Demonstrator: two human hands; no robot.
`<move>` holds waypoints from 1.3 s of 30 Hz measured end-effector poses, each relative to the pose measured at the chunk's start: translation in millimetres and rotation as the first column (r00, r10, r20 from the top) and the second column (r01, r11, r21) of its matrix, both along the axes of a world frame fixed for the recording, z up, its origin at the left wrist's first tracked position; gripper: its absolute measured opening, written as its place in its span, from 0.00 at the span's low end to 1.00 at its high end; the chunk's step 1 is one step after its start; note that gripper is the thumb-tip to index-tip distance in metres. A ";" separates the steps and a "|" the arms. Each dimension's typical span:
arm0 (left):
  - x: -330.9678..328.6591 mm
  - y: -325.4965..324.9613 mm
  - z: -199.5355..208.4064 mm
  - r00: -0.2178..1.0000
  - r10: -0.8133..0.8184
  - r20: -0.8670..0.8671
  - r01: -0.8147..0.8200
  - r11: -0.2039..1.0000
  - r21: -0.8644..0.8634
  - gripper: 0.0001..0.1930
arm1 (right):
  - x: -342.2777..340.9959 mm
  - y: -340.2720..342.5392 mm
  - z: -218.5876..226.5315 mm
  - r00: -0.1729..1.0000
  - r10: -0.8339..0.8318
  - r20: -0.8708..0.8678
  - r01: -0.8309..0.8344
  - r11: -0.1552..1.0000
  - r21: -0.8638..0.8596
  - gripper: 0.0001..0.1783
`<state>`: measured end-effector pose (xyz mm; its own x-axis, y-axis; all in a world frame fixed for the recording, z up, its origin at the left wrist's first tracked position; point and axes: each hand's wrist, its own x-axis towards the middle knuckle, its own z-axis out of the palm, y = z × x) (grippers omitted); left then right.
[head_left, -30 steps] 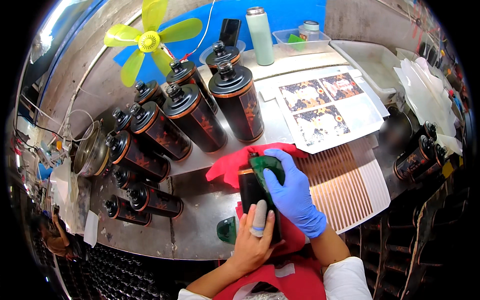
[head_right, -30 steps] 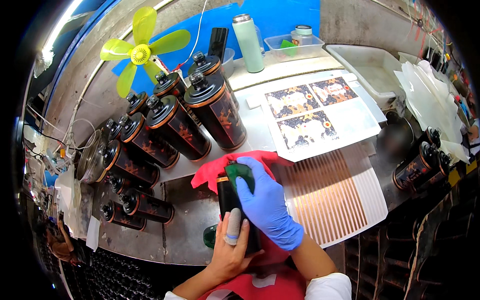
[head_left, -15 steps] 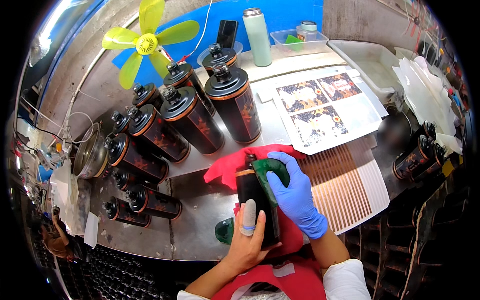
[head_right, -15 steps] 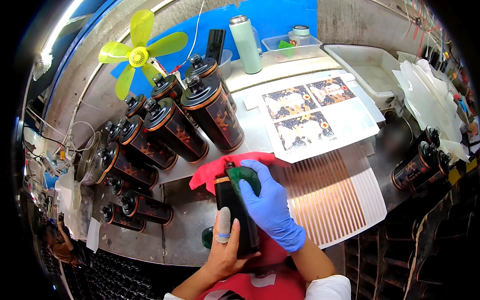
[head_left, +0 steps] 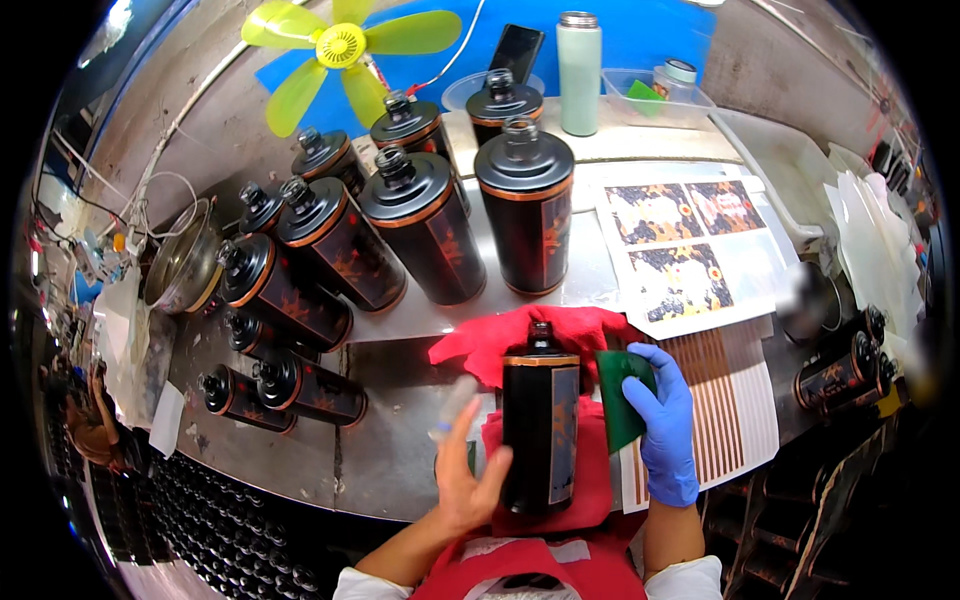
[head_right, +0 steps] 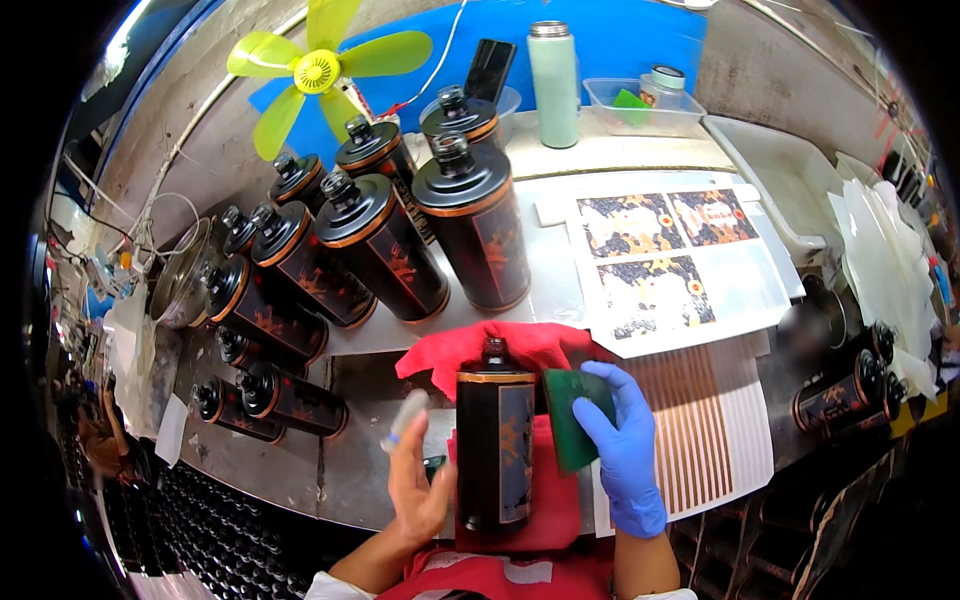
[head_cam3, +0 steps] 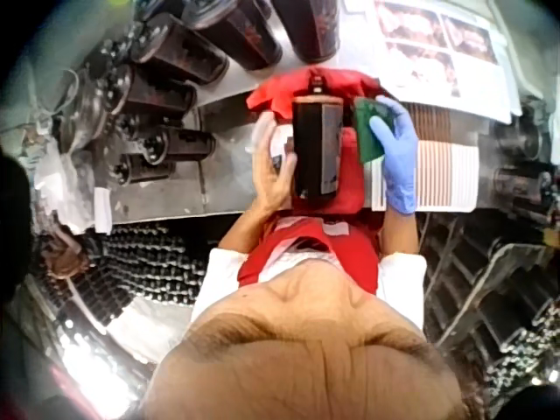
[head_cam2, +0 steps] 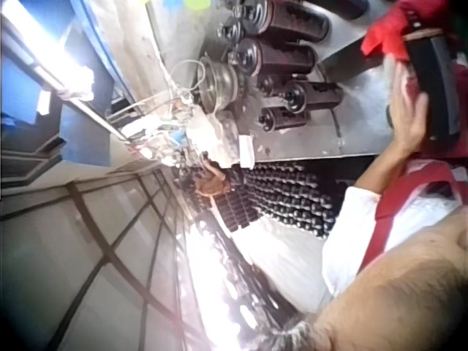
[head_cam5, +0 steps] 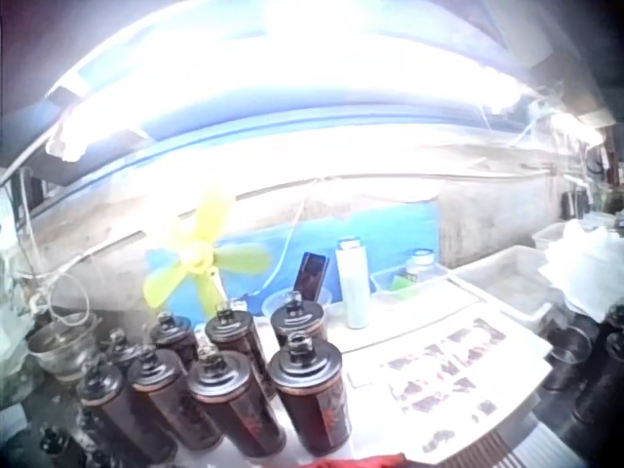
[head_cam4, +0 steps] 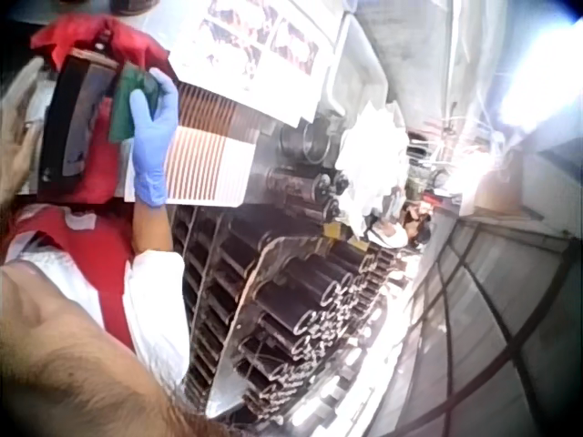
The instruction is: The person applies decorative labels and gold foil strips to cylindrical black containers. They peel each label from a backing sheet, position it on the container, and smooth it with a green tool. They also apply thin gold strips to the top and bottom rims and wipe the surfaces with a cloth.
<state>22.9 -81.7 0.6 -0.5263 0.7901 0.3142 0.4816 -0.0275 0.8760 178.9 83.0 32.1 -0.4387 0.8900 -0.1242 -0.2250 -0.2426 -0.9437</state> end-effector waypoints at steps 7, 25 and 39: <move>-28.0 74.1 16.8 0.957 -0.021 0.288 -0.011 0.994 0.107 0.37 | 14.6 -9.9 -16.4 0.976 0.190 -0.104 -0.213 0.934 -0.288 0.23; -33.2 90.8 16.6 0.681 -0.286 0.674 0.125 0.952 0.278 0.37 | 22.7 -24.9 -22.1 0.979 0.203 0.012 -0.189 0.929 -0.318 0.24; -33.5 79.9 7.0 0.853 -0.231 0.467 0.159 0.969 0.189 0.48 | 21.8 -26.2 -22.4 0.972 0.223 0.070 -0.194 0.937 -0.291 0.23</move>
